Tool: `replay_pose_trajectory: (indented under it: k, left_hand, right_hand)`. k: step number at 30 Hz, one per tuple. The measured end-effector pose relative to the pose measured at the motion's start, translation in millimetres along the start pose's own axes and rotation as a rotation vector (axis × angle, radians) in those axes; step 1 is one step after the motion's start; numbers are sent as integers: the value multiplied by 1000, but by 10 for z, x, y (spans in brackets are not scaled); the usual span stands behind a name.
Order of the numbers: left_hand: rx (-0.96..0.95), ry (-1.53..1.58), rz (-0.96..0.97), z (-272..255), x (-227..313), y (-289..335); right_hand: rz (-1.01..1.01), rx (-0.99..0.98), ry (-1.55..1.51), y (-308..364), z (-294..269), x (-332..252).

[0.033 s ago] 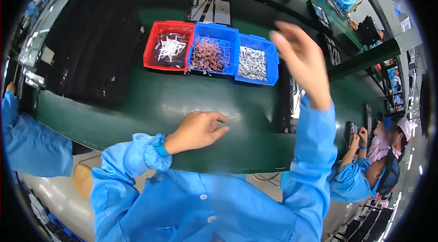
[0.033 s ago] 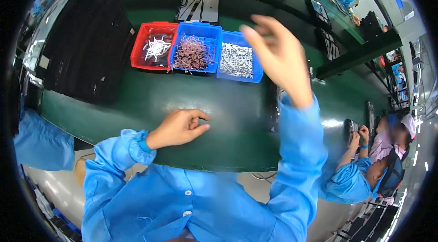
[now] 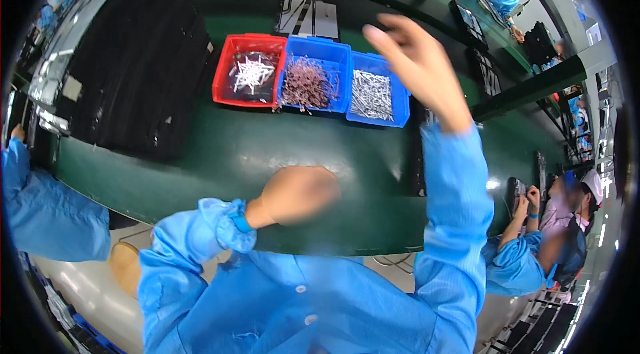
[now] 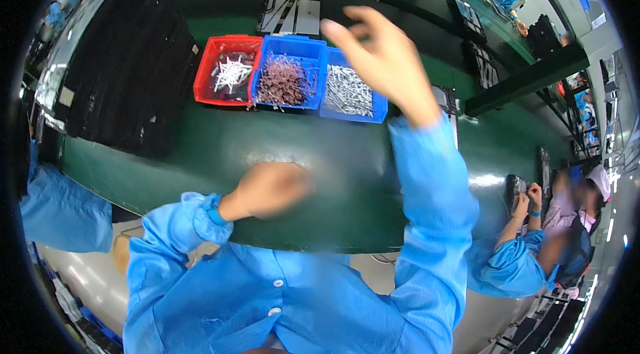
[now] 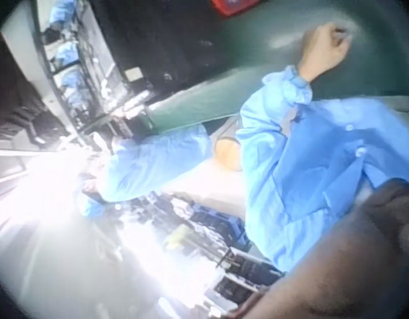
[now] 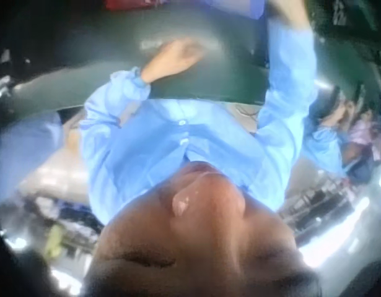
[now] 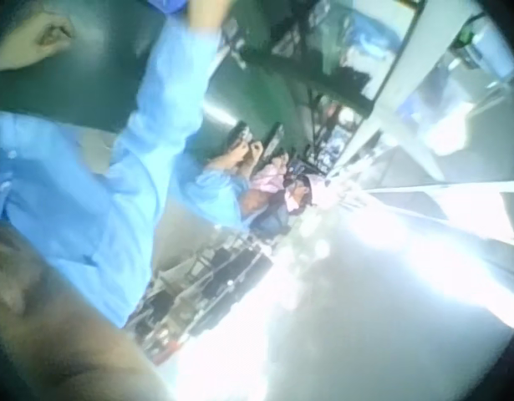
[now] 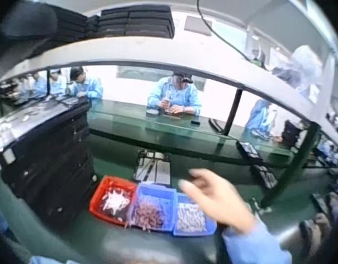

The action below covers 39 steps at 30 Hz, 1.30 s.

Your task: Assembling the internal components and outer frame of a tablet electronic device on an industrial assembly line.

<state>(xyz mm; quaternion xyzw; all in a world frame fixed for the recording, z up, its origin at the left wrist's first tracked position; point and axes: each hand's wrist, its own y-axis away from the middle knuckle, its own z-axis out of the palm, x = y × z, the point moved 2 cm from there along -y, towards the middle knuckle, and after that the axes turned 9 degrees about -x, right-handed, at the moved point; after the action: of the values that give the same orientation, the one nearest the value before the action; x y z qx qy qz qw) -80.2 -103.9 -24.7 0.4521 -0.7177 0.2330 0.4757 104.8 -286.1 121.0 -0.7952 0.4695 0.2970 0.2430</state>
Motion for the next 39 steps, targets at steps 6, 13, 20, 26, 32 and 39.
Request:
replay_pose_trajectory:
  k: [6,13,20,26,32,39]
  left_hand:
    - [-12,49,25,-54,-45,-17]
    - [-55,122,82,-226,-116,-10]
    - [537,-340,205,-612,-195,65]
    - [683,-560,314,-1053,-45,-333]
    - [473,-588,362,-1030,181,-464]
    - [604,-601,360,-816,-35,-482]
  right_hand:
    - [524,-479,262,-2054,1250,308]
    - [887,-325,314,-2302,1551,297]
    - [390,-59,220,-911,103,-748]
    - [-20,69,-389,1529,181,-318]
    - [313,-157,236,2847,681,-196]
    - [536,37,600,2872,1251,-169]
